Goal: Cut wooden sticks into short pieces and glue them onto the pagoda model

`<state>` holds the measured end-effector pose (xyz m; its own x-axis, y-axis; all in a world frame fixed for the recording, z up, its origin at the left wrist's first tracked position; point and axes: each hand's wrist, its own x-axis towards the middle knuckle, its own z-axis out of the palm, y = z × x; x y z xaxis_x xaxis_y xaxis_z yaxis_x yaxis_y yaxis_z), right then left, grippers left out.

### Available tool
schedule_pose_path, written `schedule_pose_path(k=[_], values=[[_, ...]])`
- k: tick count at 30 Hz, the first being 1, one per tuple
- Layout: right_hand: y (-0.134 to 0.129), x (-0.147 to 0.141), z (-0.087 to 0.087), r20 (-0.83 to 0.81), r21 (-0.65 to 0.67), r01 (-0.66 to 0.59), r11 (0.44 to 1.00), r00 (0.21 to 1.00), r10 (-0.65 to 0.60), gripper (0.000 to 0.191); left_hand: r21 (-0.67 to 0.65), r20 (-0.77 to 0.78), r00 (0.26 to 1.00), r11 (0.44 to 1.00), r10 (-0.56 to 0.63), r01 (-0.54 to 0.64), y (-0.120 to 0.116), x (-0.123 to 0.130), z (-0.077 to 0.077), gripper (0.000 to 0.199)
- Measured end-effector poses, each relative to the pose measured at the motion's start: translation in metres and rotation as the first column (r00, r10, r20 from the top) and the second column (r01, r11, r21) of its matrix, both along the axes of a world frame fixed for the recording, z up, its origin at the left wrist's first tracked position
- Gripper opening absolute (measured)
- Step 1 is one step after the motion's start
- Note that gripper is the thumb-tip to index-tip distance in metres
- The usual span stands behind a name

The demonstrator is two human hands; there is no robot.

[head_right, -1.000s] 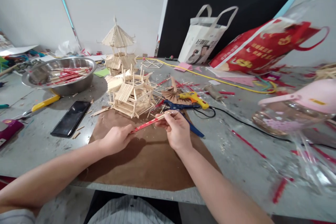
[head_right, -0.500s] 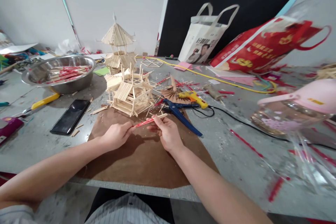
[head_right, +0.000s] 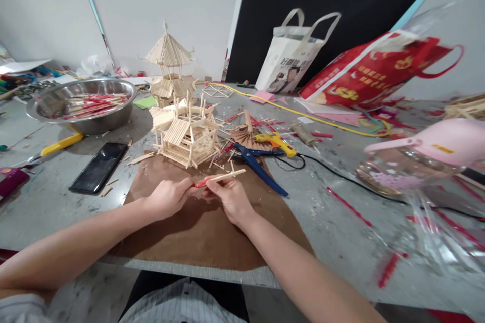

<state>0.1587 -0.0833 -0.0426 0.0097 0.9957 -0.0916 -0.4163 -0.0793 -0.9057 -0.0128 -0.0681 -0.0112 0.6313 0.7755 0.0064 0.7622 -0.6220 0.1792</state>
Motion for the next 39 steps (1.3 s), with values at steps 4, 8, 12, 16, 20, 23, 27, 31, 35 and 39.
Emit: schedule_pose_path(k=[4,8,12,16,20,23,27,31,35,39], values=[[-0.003,-0.007,-0.003,0.055,0.026,-0.074,0.997,0.996,0.072,0.017,-0.006,0.023,0.999,1.000,-0.026,0.026,0.000,0.000,-0.003,0.037],[-0.001,-0.007,-0.004,0.158,0.036,-0.086,0.996,0.984,0.079,0.017,0.010,0.030,0.999,0.999,-0.045,0.045,0.004,-0.001,-0.006,0.037],[0.000,0.000,-0.001,0.139,0.083,-0.070,0.994,0.989,0.058,0.021,0.028,0.046,0.998,0.999,-0.035,0.033,0.008,-0.003,-0.006,0.038],[0.007,0.014,0.003,0.011,0.168,0.080,0.983,0.997,-0.083,0.025,0.022,0.045,0.999,1.000,-0.008,0.007,0.013,-0.007,-0.004,0.038],[0.015,0.024,0.002,0.033,0.200,0.193,0.961,0.978,-0.204,0.024,0.020,0.054,0.998,1.000,-0.024,0.023,0.016,-0.010,-0.001,0.039],[0.019,0.030,0.002,0.003,0.216,0.256,0.942,0.965,-0.263,0.024,0.018,0.063,0.997,0.999,-0.038,0.037,0.017,-0.012,0.001,0.038],[0.024,0.043,0.008,-0.086,0.199,0.364,0.910,0.931,-0.354,0.024,0.029,0.058,0.998,0.999,-0.036,0.034,0.022,-0.018,0.002,0.035],[0.031,0.069,0.020,-0.195,0.197,0.566,0.800,0.823,-0.534,0.024,0.065,0.023,1.000,0.998,-0.011,0.010,0.028,-0.024,0.004,0.035],[0.031,0.102,0.035,-0.292,0.148,0.721,0.677,0.686,-0.667,0.033,0.171,0.012,0.996,0.982,0.083,-0.084,0.029,-0.027,0.004,0.035],[0.029,0.123,0.042,-0.352,0.047,0.782,0.622,0.596,-0.722,0.044,0.175,0.063,0.987,0.972,0.146,-0.155,0.031,-0.027,-0.001,0.034]])
